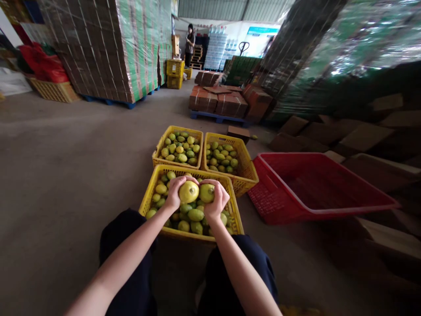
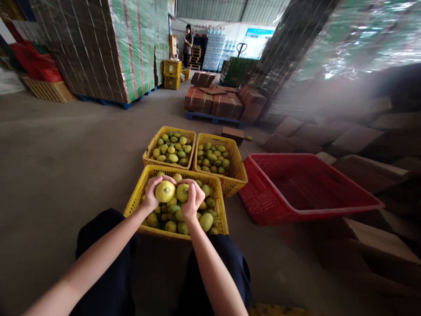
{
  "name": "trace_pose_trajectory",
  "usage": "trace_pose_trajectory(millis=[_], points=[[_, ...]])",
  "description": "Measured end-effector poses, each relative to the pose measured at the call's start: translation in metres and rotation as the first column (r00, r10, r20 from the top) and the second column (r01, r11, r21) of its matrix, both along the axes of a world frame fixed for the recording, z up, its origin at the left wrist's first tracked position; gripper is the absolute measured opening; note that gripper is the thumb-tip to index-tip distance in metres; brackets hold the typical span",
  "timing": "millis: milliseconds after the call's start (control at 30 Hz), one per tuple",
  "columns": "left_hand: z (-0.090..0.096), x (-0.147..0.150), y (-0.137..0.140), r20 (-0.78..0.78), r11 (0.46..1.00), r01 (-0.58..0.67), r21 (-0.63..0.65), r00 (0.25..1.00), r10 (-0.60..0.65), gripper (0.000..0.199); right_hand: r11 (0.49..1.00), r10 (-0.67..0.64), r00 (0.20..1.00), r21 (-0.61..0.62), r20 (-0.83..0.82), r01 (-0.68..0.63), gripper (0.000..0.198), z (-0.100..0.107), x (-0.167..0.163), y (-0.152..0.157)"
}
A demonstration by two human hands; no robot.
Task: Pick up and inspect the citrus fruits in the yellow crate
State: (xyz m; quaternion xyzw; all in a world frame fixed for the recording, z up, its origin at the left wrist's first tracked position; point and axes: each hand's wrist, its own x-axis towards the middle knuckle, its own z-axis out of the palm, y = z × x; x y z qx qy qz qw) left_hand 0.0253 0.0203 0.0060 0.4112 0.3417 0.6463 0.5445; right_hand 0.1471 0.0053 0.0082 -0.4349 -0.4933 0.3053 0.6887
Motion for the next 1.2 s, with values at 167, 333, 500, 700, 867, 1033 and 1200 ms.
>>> trace_pose_trajectory(millis=[167, 333, 500, 700, 867, 1033, 1200], points=[[0.001, 0.0, 0.001, 0.022, 1.0, 0.005, -0.001, 1.0, -0.005, 0.034, 1.0, 0.01, 1.0, -0.004, -0.006, -0.01, 0.038, -0.005, -0.001, 0.003], [0.001, 0.0, 0.003, 0.065, 0.998, 0.015, -0.066, 0.998, -0.011, 0.032, 1.0, 0.01, 1.0, -0.001, 0.014, -0.01, 0.035, -0.004, -0.003, 0.003], [0.003, 0.002, 0.004, 0.089, 0.997, 0.002, -0.075, 0.996, 0.004, 0.031, 1.0, 0.01, 1.0, 0.005, 0.011, -0.01, 0.034, -0.002, -0.004, 0.003], [0.005, 0.005, 0.018, 0.296, 0.896, 0.099, -0.432, 0.954, 0.037, 0.027, 0.983, 0.024, 0.994, -0.178, -0.103, -0.043, 0.031, -0.008, -0.008, 0.02], [-0.001, -0.001, 0.027, 0.336, 0.714, 0.091, -0.694, 0.918, 0.21, 0.029, 0.858, -0.043, 0.932, -0.49, -0.361, -0.151, 0.022, -0.028, -0.015, 0.043], [0.0, -0.004, 0.027, 0.343, 0.705, 0.135, -0.696, 0.926, 0.161, 0.029, 0.692, -0.101, 0.84, -0.644, -0.534, -0.326, 0.02, -0.03, -0.014, 0.049], [0.005, -0.004, 0.027, 0.341, 0.694, 0.153, -0.704, 0.93, 0.14, 0.032, 0.642, -0.067, 0.776, -0.622, -0.627, -0.447, 0.027, -0.021, -0.009, 0.05]])
